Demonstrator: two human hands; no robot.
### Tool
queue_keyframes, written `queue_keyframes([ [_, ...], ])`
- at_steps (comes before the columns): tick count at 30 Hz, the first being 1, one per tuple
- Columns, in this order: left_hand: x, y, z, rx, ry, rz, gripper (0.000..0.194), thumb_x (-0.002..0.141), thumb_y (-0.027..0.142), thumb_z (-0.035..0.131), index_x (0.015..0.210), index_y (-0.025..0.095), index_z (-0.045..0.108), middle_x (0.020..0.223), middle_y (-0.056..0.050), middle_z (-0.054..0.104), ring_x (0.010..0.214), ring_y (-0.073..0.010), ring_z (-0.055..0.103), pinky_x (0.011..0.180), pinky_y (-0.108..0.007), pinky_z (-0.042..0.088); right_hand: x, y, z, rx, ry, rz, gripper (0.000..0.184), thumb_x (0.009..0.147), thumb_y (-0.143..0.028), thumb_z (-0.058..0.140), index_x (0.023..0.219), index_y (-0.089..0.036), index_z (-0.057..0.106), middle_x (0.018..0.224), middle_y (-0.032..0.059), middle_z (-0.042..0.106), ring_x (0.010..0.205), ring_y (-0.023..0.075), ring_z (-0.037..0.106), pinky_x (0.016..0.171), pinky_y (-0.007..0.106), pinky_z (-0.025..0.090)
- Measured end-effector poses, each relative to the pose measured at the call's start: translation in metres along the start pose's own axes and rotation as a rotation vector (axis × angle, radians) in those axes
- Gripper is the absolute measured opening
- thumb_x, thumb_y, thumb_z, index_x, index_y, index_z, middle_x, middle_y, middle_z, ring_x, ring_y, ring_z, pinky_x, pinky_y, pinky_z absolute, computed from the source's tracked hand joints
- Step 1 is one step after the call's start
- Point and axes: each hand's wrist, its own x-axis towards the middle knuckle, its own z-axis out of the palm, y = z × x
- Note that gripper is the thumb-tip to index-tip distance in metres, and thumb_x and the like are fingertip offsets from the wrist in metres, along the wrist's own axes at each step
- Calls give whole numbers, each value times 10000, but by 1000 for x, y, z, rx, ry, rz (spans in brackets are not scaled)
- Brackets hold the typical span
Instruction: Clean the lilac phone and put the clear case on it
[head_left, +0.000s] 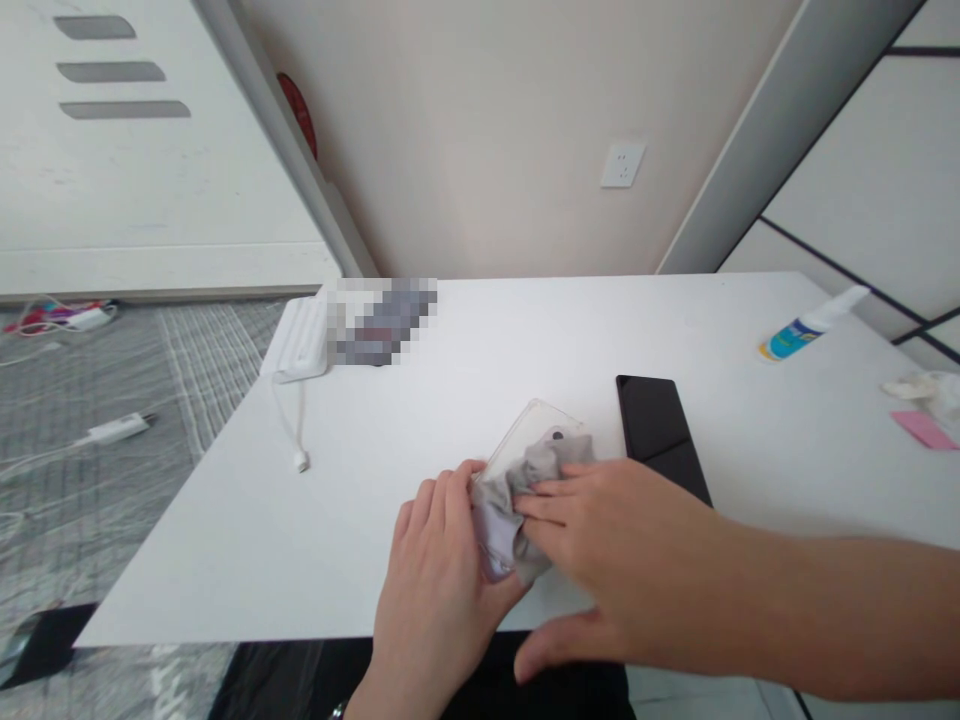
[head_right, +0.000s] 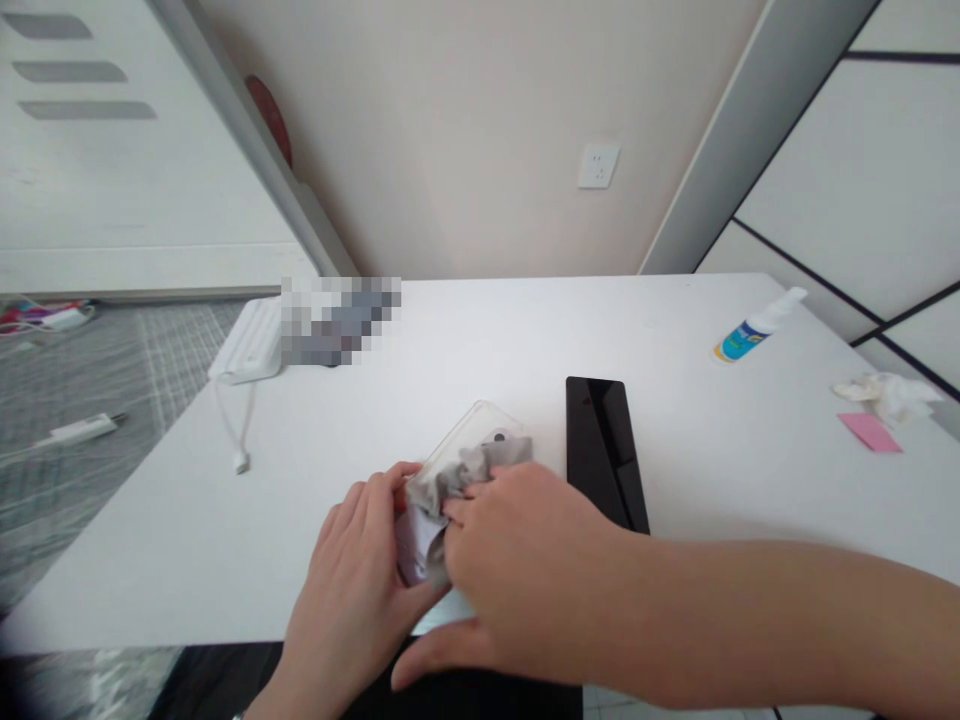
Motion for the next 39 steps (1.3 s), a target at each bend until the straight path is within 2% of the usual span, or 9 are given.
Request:
queue_keyframes([
  [3, 3, 3, -2, -21, 11, 8, 641, 830, 451, 759, 1306, 192, 416, 1089, -71, 583, 999, -294, 581, 848, -463, 488, 6, 11, -3, -157, -9, 194, 727, 938, -767, 494, 980, -101, 781, 1009, 183, 779, 881, 351, 742, 696, 442, 588],
  [7, 5, 4, -3, -20, 41, 34, 596, 903, 501, 681, 1333, 185, 415, 1110, -80, 585, 1023, -293, 586, 861, -467, 490, 21, 24, 12, -325, 79, 264, 809, 930, -735, 541, 1173, 17, 712, 1173, 296, 713, 1061, 407, 700, 881, 517, 578],
  [14, 3, 1, -1, 0, 22, 52, 659, 836, 406, 736, 1343, 145, 406, 1103, -97, 582, 1001, -304, 574, 861, -484, 493, 22, 14, 34, -238, 169, 35, 1108, 883, -872, 402, 1393, 101, 551, 1402, 357, 574, 1306, 443, 583, 1118, 523, 453],
  [19, 1, 0, 1, -5, -28, -4, 546, 849, 147, 588, 1356, 188, 390, 1152, -86, 586, 1044, -284, 577, 902, -472, 479, 1, -10, 26, -161, 194, -270, 941, 993, -763, 345, 1340, 72, 604, 1374, 281, 633, 1324, 359, 586, 1162, 429, 410],
  [23, 0, -1, -1, -2, -10, 15, 646, 823, 348, 735, 1352, 194, 397, 1144, -83, 583, 1043, -305, 574, 889, -475, 482, 0, -2, 5, -98, 39, -21, 606, 1015, -655, 478, 1033, -121, 764, 1047, 127, 785, 940, 289, 740, 860, 428, 570],
  [26, 0, 0, -2, -5, 25, 33, 601, 876, 459, 704, 1332, 193, 416, 1130, -82, 589, 1033, -302, 583, 876, -471, 482, 7, 16, -3, -241, 31, 183, 468, 1025, -533, 543, 947, -131, 770, 947, 145, 782, 843, 312, 734, 698, 416, 559],
  [30, 2, 1, -2, 1, 29, 50, 618, 884, 482, 702, 1338, 175, 416, 1145, -96, 594, 1049, -304, 584, 877, -472, 490, 19, 34, 10, -349, 120, 224, 622, 1003, -612, 540, 1186, -48, 727, 1192, 237, 735, 1056, 375, 712, 812, 458, 583],
  [34, 4, 2, -1, 22, 47, 57, 612, 874, 443, 700, 1332, 151, 419, 1134, -103, 598, 1023, -302, 575, 859, -472, 494, 27, 30, 30, -294, 152, 177, 1008, 917, -756, 552, 1455, 94, 495, 1451, 361, 530, 1323, 441, 579, 1090, 539, 490],
  [39, 1, 0, 2, 51, 17, 55, 648, 785, 281, 730, 1336, 150, 415, 1156, -107, 597, 1015, -305, 570, 862, -475, 495, 17, 5, 32, -133, 178, -1, 1031, 965, -781, 390, 1506, 96, 421, 1575, 353, 361, 1468, 412, 436, 1175, 503, 419],
])
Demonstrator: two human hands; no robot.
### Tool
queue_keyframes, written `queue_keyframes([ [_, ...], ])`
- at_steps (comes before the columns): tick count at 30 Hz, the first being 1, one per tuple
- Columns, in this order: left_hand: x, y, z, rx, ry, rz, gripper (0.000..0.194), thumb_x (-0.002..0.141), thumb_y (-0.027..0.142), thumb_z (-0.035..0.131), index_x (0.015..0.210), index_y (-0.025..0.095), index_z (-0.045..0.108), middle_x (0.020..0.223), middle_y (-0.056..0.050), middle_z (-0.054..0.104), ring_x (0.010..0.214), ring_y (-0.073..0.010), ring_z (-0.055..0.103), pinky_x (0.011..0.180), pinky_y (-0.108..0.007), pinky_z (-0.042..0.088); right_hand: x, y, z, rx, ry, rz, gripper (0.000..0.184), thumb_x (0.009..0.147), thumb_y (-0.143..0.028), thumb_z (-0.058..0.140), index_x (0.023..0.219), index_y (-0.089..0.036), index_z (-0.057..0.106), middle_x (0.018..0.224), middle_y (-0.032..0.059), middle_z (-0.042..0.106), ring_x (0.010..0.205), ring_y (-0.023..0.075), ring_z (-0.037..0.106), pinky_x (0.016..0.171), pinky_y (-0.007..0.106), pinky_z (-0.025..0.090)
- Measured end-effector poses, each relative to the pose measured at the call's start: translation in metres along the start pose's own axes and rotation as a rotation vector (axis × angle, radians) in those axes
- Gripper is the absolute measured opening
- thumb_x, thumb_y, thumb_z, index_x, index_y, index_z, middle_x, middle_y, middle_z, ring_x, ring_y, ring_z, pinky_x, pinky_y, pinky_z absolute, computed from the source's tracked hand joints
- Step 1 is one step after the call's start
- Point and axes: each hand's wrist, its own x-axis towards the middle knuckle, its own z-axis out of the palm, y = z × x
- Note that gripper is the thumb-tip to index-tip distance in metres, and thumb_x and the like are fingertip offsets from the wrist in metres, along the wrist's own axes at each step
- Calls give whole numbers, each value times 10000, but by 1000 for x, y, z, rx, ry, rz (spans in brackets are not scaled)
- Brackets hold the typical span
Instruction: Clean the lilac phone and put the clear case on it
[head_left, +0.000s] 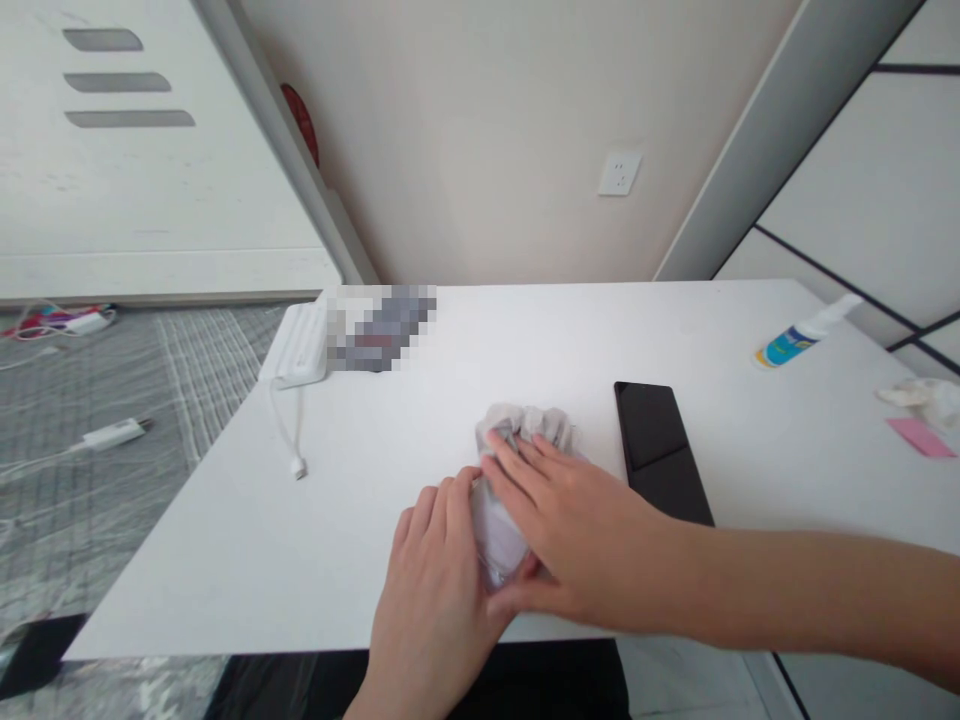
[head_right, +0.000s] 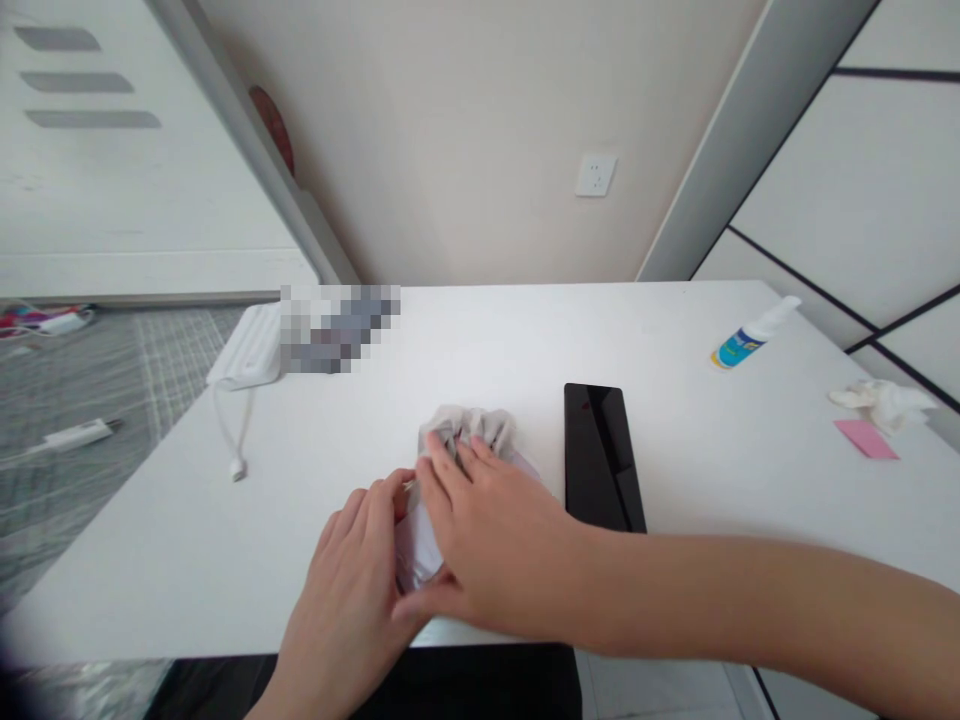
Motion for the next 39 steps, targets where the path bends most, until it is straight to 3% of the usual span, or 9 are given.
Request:
queue_keyframes([
  [5, -3, -1, 1, 53, -22, -20, 574, 822, 144, 616, 1351, 150, 393, 1167, -118, 592, 1042, -309, 572, 888, -478, 485, -18, -20, -17, 22, 18, -188, 871, 1002, -703, 436, 1354, 75, 605, 1444, 284, 578, 1346, 327, 583, 1101, 371, 491],
  [10, 1, 3, -2, -51, 2, -26, 656, 832, 435, 762, 1323, 190, 404, 1112, -75, 591, 997, -298, 580, 851, -475, 486, -14, -6, -29, 55, -147, 66, 635, 957, -672, 575, 1223, -117, 733, 1259, 162, 732, 1055, 345, 727, 855, 471, 618],
  [14, 3, 2, -3, -62, 2, -15, 631, 837, 414, 754, 1321, 195, 413, 1128, -74, 595, 1015, -296, 575, 860, -472, 482, 0, 20, -31, 22, -96, 113, 532, 977, -628, 578, 1097, -141, 755, 1200, 162, 746, 1190, 378, 667, 1002, 533, 554],
  [18, 3, 1, -4, -89, 3, -24, 603, 868, 471, 720, 1319, 214, 413, 1136, -71, 591, 1030, -292, 577, 868, -471, 486, 11, 38, -30, 96, -134, 225, 510, 978, -617, 586, 1140, -144, 686, 1083, 129, 751, 949, 331, 726, 781, 476, 605],
  [21, 2, 1, -3, -79, 6, -27, 618, 847, 443, 741, 1318, 209, 415, 1129, -71, 597, 1016, -291, 581, 857, -469, 492, 6, 27, -23, 149, -113, 189, 585, 977, -607, 598, 1290, -114, 622, 1189, 157, 729, 1020, 335, 717, 841, 486, 593],
  [26, -1, -2, 2, 30, 22, 19, 713, 778, 221, 746, 1383, 131, 380, 1151, -111, 611, 1029, -303, 582, 886, -481, 501, -13, -12, -7, 120, 18, -151, 880, 940, -700, 580, 1382, 60, 537, 1468, 282, 558, 1391, 378, 522, 1181, 466, 411],
  [31, 0, -1, 0, -3, 32, 18, 661, 827, 396, 753, 1341, 163, 409, 1103, -88, 604, 986, -297, 588, 837, -468, 501, -4, 10, -16, 149, -73, -22, 623, 954, -606, 640, 1318, -100, 636, 1370, 153, 675, 1256, 316, 639, 1096, 471, 501],
  [34, 3, 2, -3, -45, 27, -19, 587, 868, 458, 717, 1309, 205, 424, 1110, -72, 601, 1007, -292, 598, 847, -466, 496, 0, 32, -22, -10, -71, 109, 548, 944, -581, 665, 1222, -111, 706, 1288, 175, 717, 1166, 363, 685, 1007, 534, 550],
  [39, 3, 4, -2, -44, 38, -38, 633, 841, 487, 754, 1304, 213, 421, 1098, -68, 608, 997, -293, 609, 842, -468, 500, -12, 15, -11, -123, -20, 53, 928, 819, -752, 696, 1315, 31, 641, 1347, 311, 641, 1211, 436, 657, 1030, 547, 542],
])
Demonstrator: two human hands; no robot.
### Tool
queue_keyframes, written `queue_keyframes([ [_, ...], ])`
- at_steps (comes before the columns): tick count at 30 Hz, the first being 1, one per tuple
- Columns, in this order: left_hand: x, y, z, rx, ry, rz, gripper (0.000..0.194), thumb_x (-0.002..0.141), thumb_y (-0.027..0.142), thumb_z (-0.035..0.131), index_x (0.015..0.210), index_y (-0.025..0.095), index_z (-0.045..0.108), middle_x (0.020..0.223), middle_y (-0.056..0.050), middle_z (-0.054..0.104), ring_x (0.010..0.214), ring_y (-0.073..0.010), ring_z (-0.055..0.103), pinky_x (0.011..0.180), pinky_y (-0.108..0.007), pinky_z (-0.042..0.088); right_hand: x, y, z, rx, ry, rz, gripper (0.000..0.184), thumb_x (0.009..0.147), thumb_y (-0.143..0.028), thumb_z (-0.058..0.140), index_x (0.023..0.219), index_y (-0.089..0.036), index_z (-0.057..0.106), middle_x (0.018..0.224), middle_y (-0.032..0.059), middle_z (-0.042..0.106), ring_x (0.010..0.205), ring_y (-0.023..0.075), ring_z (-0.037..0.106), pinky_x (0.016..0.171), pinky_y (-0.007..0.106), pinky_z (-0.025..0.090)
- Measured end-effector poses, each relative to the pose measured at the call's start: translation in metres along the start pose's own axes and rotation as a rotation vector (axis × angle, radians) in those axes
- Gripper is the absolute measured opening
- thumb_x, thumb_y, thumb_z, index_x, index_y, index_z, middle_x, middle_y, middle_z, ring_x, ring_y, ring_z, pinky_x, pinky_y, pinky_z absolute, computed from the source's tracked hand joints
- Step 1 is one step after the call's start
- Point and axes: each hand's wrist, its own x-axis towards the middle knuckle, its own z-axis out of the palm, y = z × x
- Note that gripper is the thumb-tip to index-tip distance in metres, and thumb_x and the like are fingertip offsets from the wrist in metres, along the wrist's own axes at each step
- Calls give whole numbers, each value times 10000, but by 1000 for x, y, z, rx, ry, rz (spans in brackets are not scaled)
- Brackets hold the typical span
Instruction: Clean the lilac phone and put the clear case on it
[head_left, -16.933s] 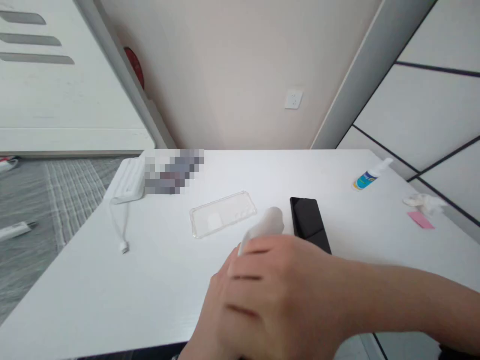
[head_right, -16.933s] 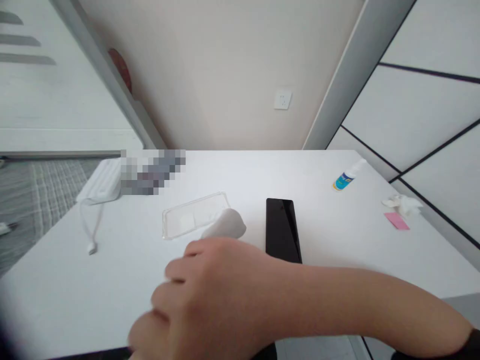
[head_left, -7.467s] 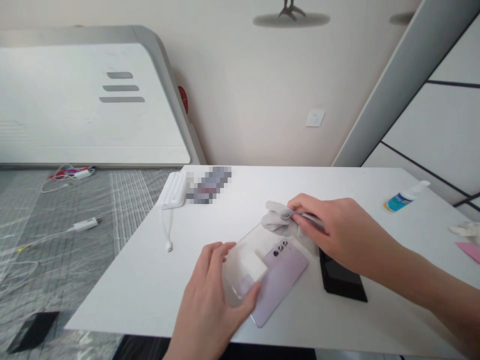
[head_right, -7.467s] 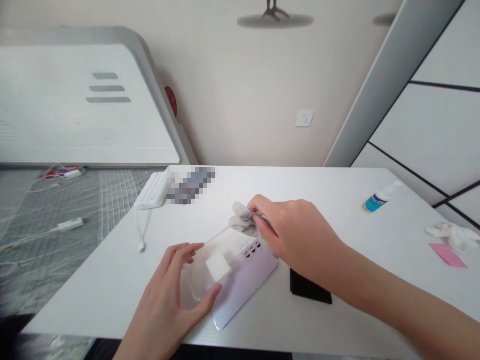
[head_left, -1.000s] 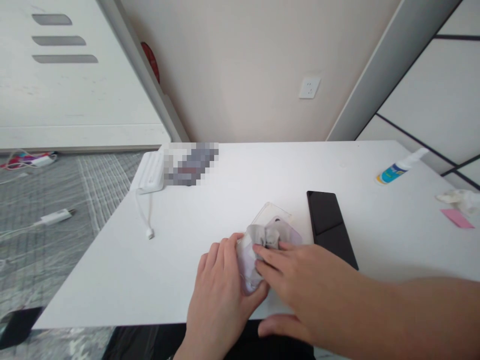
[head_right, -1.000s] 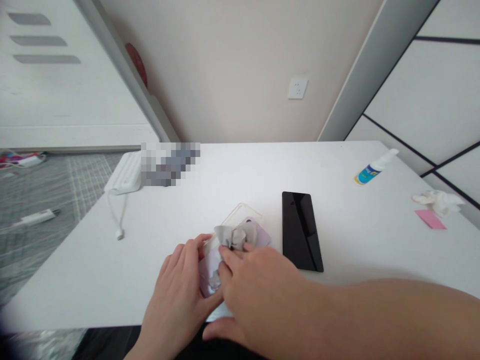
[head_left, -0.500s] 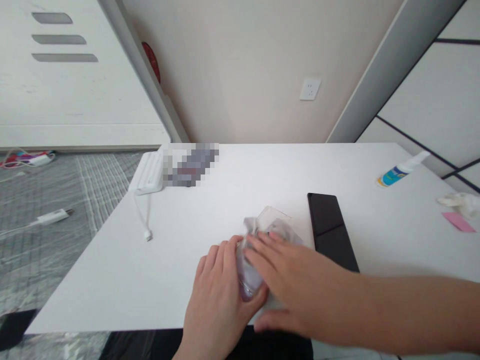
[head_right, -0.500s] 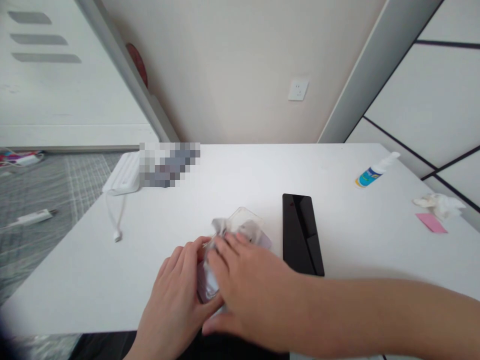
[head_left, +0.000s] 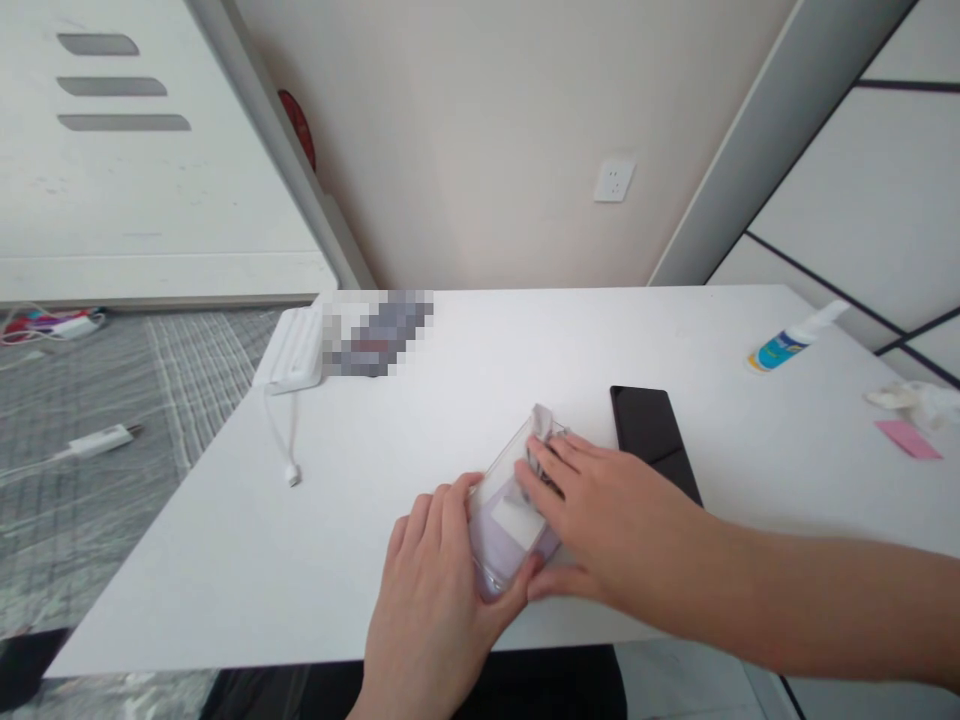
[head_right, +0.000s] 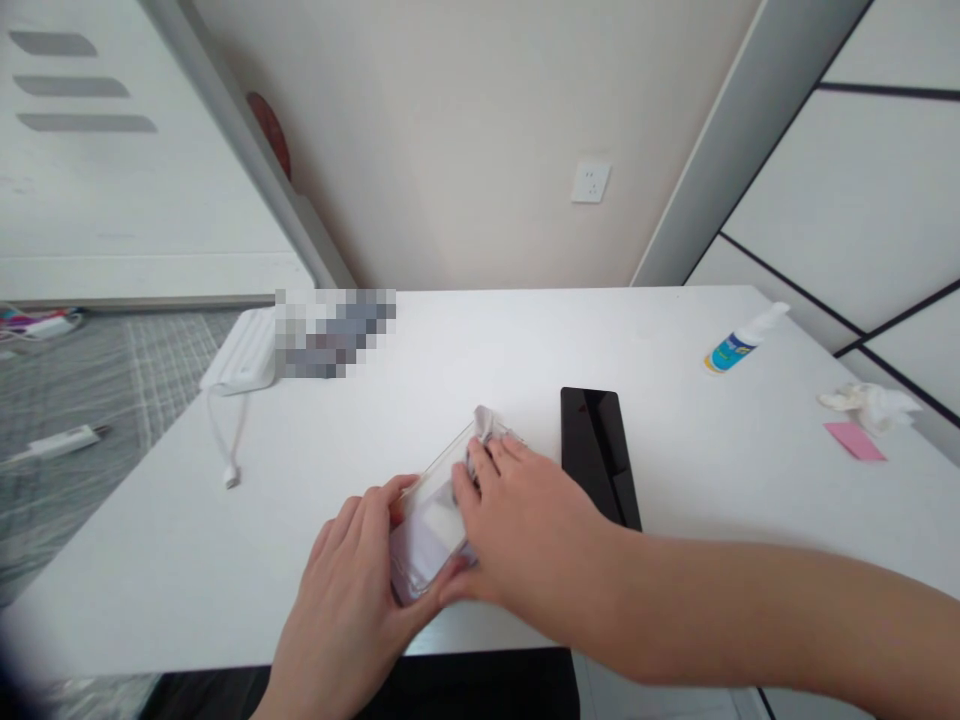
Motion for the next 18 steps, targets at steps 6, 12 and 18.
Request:
queue_keyframes([
  [6, -1, -4, 2, 3, -18, -6, 731, 785, 425, 821, 1344, 209, 404, 1126, -73, 615, 1003, -293, 611, 849, -469, 514, 0, -9, -6, 199, 4, -178, 930, 902, -765, 576, 1434, -3, 529, 1463, 229, 589, 1331, 339, 595, 1127, 447, 489],
  [12, -1, 0, 2, 10, 19, -27, 672, 886, 621, 670, 1354, 207, 424, 1095, -82, 615, 1010, -301, 615, 842, -473, 514, 0, 10, -5, -74, -8, 74, 770, 826, -625, 779, 1281, -12, 677, 1371, 278, 641, 1263, 431, 621, 1110, 557, 476],
  [18, -2, 0, 2, 82, 27, -20, 616, 870, 441, 724, 1345, 187, 426, 1053, -71, 610, 968, -292, 623, 825, -462, 521, -13, -13, -5, 101, -6, -214, 877, 910, -750, 575, 1330, 17, 638, 1420, 279, 604, 1343, 409, 567, 1156, 528, 441],
])
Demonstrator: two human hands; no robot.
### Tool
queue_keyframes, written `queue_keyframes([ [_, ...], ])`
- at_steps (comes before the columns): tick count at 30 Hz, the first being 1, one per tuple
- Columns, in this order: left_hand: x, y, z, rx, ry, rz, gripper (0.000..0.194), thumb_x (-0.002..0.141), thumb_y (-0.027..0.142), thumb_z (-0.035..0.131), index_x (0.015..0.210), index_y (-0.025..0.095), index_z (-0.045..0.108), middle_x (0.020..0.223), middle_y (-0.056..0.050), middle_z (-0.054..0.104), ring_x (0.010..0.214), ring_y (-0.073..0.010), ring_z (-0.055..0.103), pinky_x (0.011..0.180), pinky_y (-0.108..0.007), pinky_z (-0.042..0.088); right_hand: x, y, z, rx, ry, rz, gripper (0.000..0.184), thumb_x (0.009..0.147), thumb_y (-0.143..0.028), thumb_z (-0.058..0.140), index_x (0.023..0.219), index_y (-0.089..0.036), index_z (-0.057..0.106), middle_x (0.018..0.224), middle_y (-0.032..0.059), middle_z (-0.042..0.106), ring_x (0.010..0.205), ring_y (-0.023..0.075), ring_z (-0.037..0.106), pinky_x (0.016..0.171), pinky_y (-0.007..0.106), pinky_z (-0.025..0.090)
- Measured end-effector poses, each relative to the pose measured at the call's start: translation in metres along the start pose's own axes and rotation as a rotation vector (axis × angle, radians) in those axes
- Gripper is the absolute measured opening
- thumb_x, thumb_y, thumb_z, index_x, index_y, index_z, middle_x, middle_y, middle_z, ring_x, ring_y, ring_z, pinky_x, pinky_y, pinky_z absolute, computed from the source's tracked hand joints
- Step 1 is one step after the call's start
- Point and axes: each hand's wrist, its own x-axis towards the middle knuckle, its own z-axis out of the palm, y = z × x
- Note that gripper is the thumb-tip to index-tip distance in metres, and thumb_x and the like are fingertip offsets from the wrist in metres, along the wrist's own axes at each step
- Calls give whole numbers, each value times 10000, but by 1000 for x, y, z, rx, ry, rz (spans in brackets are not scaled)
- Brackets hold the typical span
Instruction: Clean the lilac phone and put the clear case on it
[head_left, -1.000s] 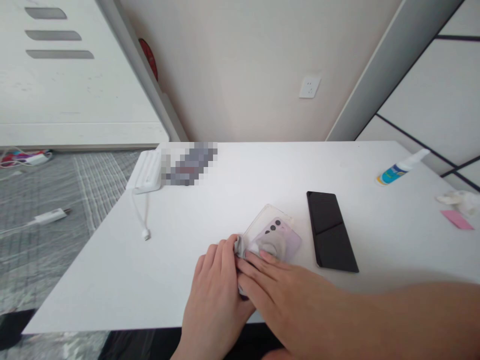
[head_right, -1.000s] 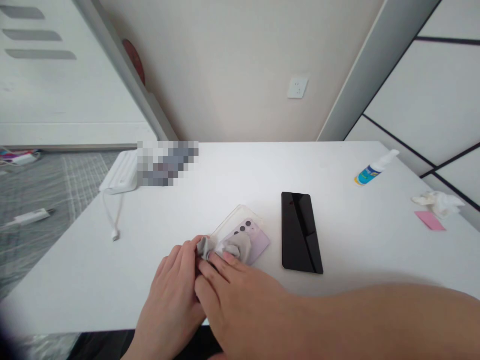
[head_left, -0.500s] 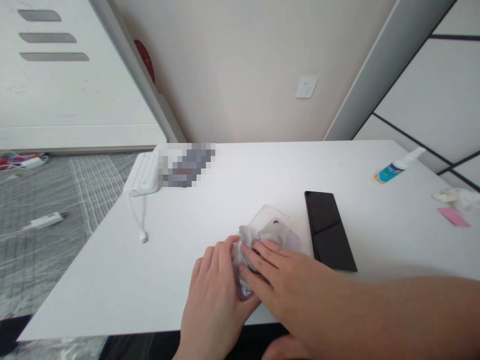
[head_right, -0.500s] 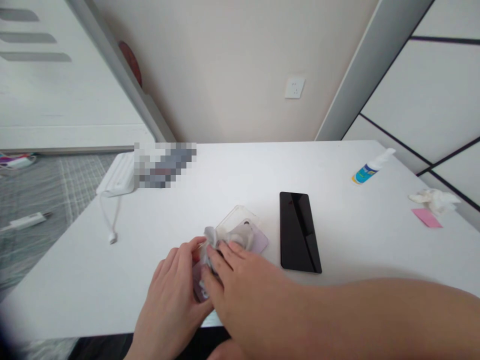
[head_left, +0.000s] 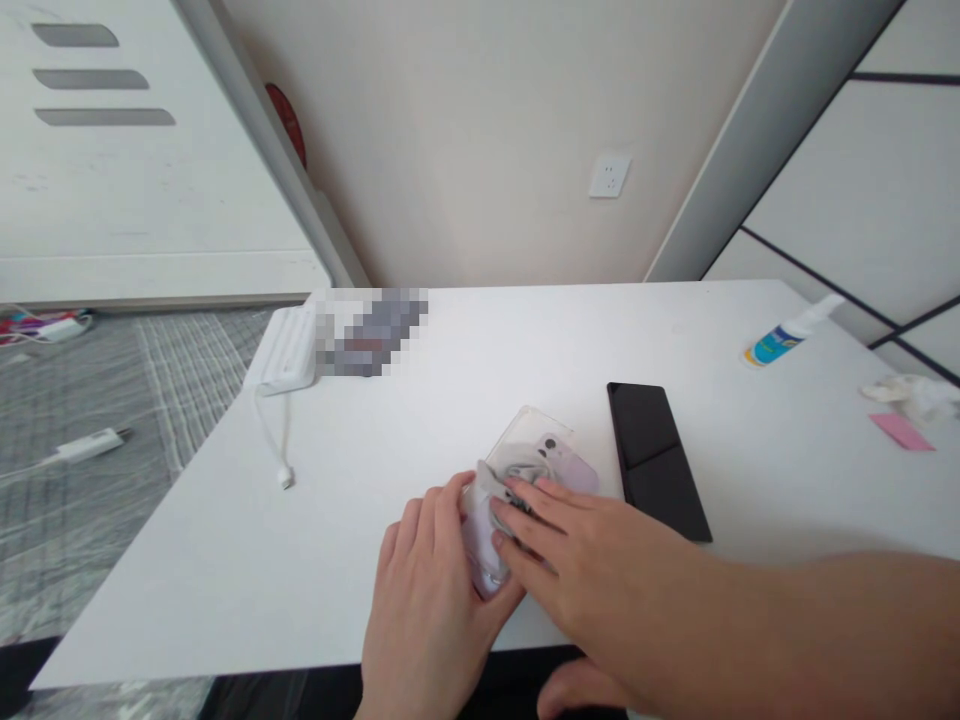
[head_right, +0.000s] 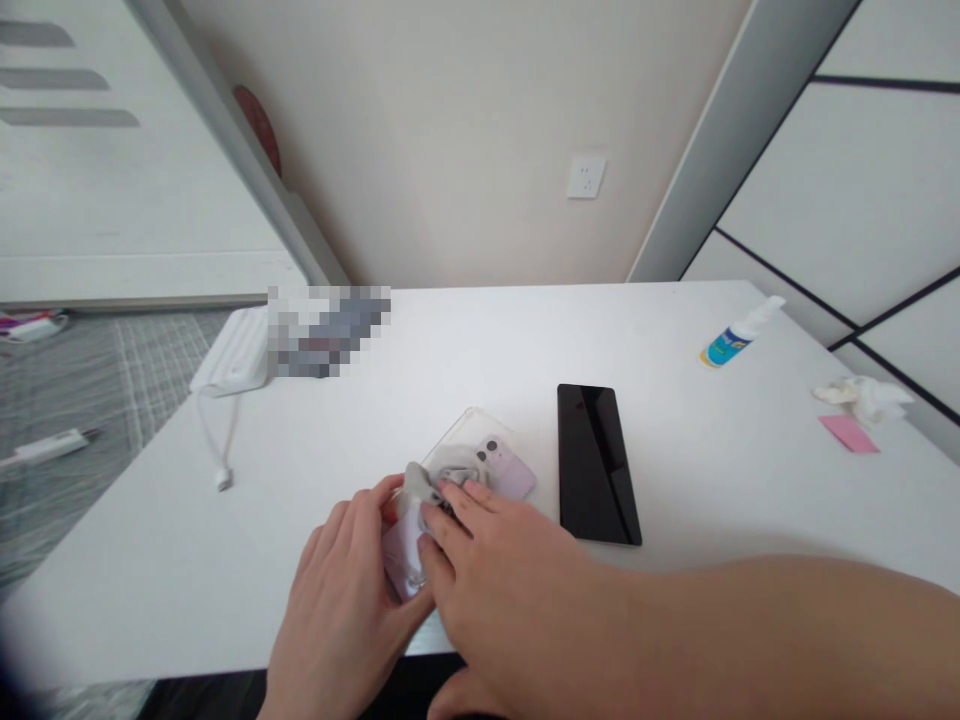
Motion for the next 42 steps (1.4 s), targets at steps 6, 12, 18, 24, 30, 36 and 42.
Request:
queue_keyframes([
  [6, 2, -1, 0, -10, 18, 52, 923, 719, 689, 800, 1356, 145, 413, 1118, -110, 623, 1012, -317, 629, 847, -476, 533, 14, 31, -13, 242, -82, 70, 533, 984, -617, 583, 1214, -150, 698, 1328, 111, 704, 1361, 299, 566, 1142, 471, 479],
  [12, 2, 2, -2, -35, 0, 26, 698, 844, 574, 727, 1347, 188, 436, 1097, -83, 610, 1000, -302, 605, 831, -478, 506, 6, 20, -7, 44, -56, 188, 547, 942, -547, 687, 1298, -134, 641, 1333, 183, 679, 1212, 346, 658, 996, 477, 569],
  [18, 0, 2, -2, -29, -7, 21, 684, 833, 422, 749, 1372, 168, 412, 1130, -92, 592, 1024, -300, 584, 861, -476, 497, 8, 15, -10, 138, -60, 64, 389, 1006, -335, 599, 1327, -116, 620, 1331, 142, 691, 1193, 287, 672, 1031, 444, 558],
  [24, 0, 2, 1, -32, 17, 3, 645, 859, 527, 706, 1338, 180, 447, 1110, -90, 599, 1002, -305, 592, 838, -471, 497, 16, 51, -3, -78, -66, 171, 355, 988, -99, 513, 1314, -52, 645, 1440, 217, 607, 1342, 336, 589, 1058, 480, 554],
  [30, 0, 1, 1, -24, 3, 30, 655, 839, 418, 721, 1366, 172, 419, 1137, -93, 595, 1020, -301, 589, 867, -467, 493, 15, 14, -2, 37, -21, -85, 544, 1004, -305, 535, 1434, 28, 542, 1542, 225, 509, 1465, 331, 461, 1272, 448, 332],
  [36, 1, 0, 1, -13, 23, 19, 640, 883, 537, 672, 1349, 165, 436, 1118, -94, 595, 1006, -302, 586, 857, -462, 483, 25, 38, 4, 37, -48, 269, 584, 1047, -379, 504, 1475, 18, 503, 1523, 254, 510, 1402, 352, 539, 1083, 505, 545],
  [42, 1, 0, 1, 57, 13, 64, 658, 861, 425, 695, 1363, 105, 416, 1073, -102, 578, 961, -294, 573, 831, -453, 488, 17, 6, -5, 151, -7, -1, 643, 1064, -455, 420, 1460, 43, 517, 1514, 245, 525, 1438, 331, 498, 1231, 445, 389],
])
